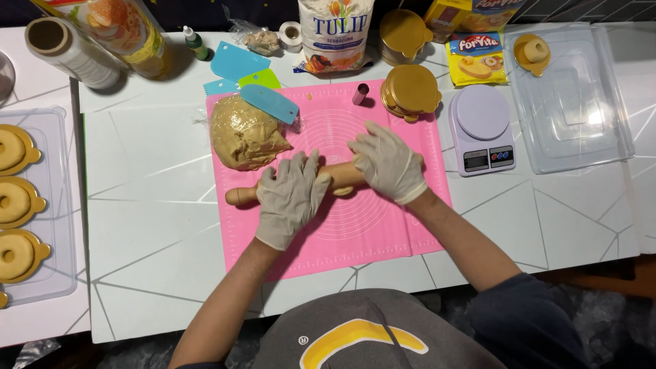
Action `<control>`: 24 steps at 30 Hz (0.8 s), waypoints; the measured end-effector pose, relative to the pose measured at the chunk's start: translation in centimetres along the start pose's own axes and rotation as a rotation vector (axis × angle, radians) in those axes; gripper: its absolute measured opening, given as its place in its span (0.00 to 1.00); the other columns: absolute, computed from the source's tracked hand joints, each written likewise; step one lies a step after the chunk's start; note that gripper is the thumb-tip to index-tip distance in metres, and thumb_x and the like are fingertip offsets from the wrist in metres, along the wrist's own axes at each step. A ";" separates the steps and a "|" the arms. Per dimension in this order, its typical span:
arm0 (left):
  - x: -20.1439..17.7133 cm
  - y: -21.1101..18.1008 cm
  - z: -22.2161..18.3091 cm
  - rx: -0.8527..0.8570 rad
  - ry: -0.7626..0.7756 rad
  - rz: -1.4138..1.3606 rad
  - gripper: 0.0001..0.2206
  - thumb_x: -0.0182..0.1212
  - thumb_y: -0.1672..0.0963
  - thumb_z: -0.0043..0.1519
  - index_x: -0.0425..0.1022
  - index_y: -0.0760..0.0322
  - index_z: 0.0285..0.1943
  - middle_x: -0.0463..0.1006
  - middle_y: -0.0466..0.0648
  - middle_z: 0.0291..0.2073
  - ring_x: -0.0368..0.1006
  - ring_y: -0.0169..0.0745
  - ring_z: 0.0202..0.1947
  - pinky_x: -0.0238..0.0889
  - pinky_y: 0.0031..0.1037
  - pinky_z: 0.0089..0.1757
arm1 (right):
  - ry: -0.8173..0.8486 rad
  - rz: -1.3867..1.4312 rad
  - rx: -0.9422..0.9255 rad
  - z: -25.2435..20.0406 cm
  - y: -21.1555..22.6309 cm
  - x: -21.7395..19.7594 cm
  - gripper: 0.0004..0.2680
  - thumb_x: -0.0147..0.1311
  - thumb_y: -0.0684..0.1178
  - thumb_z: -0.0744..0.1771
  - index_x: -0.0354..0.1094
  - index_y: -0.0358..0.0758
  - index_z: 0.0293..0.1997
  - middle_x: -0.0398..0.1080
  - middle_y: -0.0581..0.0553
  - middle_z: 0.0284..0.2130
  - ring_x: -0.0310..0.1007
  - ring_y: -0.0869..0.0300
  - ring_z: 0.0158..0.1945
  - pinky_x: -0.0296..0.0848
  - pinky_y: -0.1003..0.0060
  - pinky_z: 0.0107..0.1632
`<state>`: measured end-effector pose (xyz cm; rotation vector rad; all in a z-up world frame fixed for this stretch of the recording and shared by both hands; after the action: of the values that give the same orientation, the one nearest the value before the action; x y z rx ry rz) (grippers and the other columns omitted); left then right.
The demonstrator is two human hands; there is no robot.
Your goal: Preparing and shaping dough into donuts using a rolling pin and cutters on a silicone mat.
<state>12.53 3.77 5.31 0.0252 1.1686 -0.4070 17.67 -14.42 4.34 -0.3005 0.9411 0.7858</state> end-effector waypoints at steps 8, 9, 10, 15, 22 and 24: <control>-1.5 0.1 0.8 0.004 -0.098 0.093 0.28 0.35 0.44 0.73 0.62 0.59 0.75 0.67 0.54 0.69 0.67 0.52 0.65 0.39 0.57 0.65 | -0.015 0.283 0.083 1.2 0.4 -0.6 0.17 0.39 0.60 0.73 0.58 0.46 0.68 0.59 0.45 0.64 0.53 0.48 0.72 0.52 0.53 0.71; -0.6 0.0 0.1 0.009 -0.022 0.062 0.29 0.34 0.43 0.72 0.62 0.60 0.75 0.70 0.56 0.65 0.66 0.55 0.66 0.36 0.59 0.66 | -0.021 0.422 0.090 0.8 1.4 -1.5 0.21 0.38 0.59 0.73 0.51 0.41 0.76 0.54 0.43 0.71 0.48 0.47 0.76 0.46 0.53 0.75; 0.0 -0.2 -1.4 0.008 -0.019 0.062 0.29 0.34 0.43 0.72 0.62 0.60 0.75 0.70 0.56 0.65 0.66 0.55 0.66 0.36 0.59 0.66 | -0.019 0.424 0.093 -0.1 2.3 -2.3 0.21 0.38 0.59 0.73 0.51 0.41 0.76 0.54 0.43 0.71 0.48 0.47 0.76 0.46 0.53 0.75; -3.5 -2.8 -5.5 0.075 -0.093 0.110 0.26 0.41 0.45 0.70 0.64 0.57 0.73 0.75 0.48 0.51 0.71 0.46 0.51 0.54 0.41 0.58 | 0.001 -0.079 0.083 -3.9 6.1 -4.8 0.23 0.35 0.66 0.72 0.66 0.40 0.65 0.72 0.38 0.57 0.69 0.40 0.63 0.68 0.51 0.65; -0.7 -0.3 -0.6 0.024 0.157 0.034 0.28 0.33 0.44 0.72 0.59 0.58 0.76 0.68 0.55 0.68 0.70 0.58 0.61 0.47 0.54 0.62 | 0.022 -0.089 0.066 -0.1 2.3 -1.9 0.22 0.27 0.65 0.73 0.68 0.48 0.64 0.74 0.45 0.55 0.69 0.43 0.63 0.66 0.48 0.66; -0.8 0.7 2.1 -0.037 0.232 0.022 0.28 0.27 0.46 0.73 0.48 0.58 0.81 0.48 0.52 0.79 0.46 0.57 0.77 0.23 0.69 0.65 | 0.081 -0.243 0.054 2.3 1.0 -1.1 0.23 0.25 0.63 0.74 0.73 0.49 0.60 0.71 0.44 0.60 0.58 0.44 0.72 0.43 0.45 0.74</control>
<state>14.35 4.17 6.77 0.0545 1.4035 -0.3699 17.98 -13.02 6.68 -0.3939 0.9790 0.5281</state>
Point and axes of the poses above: each hand's wrist, its own z-axis towards the middle knuckle, its own x-axis out of the palm, y = z × x, the point moved 9 cm from there along z, towards the middle knuckle
